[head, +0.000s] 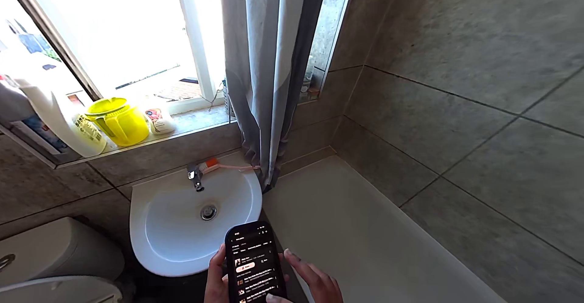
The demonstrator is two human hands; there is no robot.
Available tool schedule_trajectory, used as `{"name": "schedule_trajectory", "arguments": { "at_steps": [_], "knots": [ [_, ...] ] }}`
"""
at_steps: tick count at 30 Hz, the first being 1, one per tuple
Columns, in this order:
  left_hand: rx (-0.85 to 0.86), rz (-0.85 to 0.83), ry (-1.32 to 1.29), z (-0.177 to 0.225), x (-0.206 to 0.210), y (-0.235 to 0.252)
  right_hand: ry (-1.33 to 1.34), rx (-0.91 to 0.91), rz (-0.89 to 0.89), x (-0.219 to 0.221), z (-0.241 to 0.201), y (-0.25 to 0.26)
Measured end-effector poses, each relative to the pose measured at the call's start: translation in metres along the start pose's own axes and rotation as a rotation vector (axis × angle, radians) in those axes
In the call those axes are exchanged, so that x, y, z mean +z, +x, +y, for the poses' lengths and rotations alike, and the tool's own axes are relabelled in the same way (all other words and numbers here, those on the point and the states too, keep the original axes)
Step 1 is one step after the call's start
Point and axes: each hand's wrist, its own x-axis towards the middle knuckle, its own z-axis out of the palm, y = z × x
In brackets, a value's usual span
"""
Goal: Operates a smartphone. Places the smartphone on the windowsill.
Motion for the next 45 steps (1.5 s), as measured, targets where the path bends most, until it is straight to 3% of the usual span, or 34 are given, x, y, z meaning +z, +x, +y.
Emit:
{"name": "schedule_trajectory", "arguments": {
  "at_steps": [3,8,13,18,26,32,45],
  "knots": [
    [0.013,0.047,0.048,-0.008,0.006,0.001,-0.052,0.021,0.011,-0.006,0.0,-0.004],
    [-0.056,-0.1,0.044,-0.018,0.013,0.0,-0.021,0.007,0.063,-0.024,0.005,-0.02],
    [-0.012,0.027,0.134,-0.032,0.027,-0.001,-0.088,0.023,0.056,-0.032,0.006,-0.032],
    [-0.127,-0.146,0.096,-0.04,0.032,-0.001,-0.053,0.038,0.154,-0.044,0.004,-0.042],
    [-0.156,-0.252,0.086,-0.054,0.024,-0.002,-0.013,0.068,0.233,-0.054,0.008,-0.054],
    [-0.048,-0.079,0.186,-0.06,0.035,-0.012,-0.089,0.075,0.178,-0.059,0.006,-0.046],
    [-0.103,-0.051,0.28,-0.075,0.045,-0.018,-0.213,0.034,0.112,-0.053,0.002,-0.024]
  ]
}}
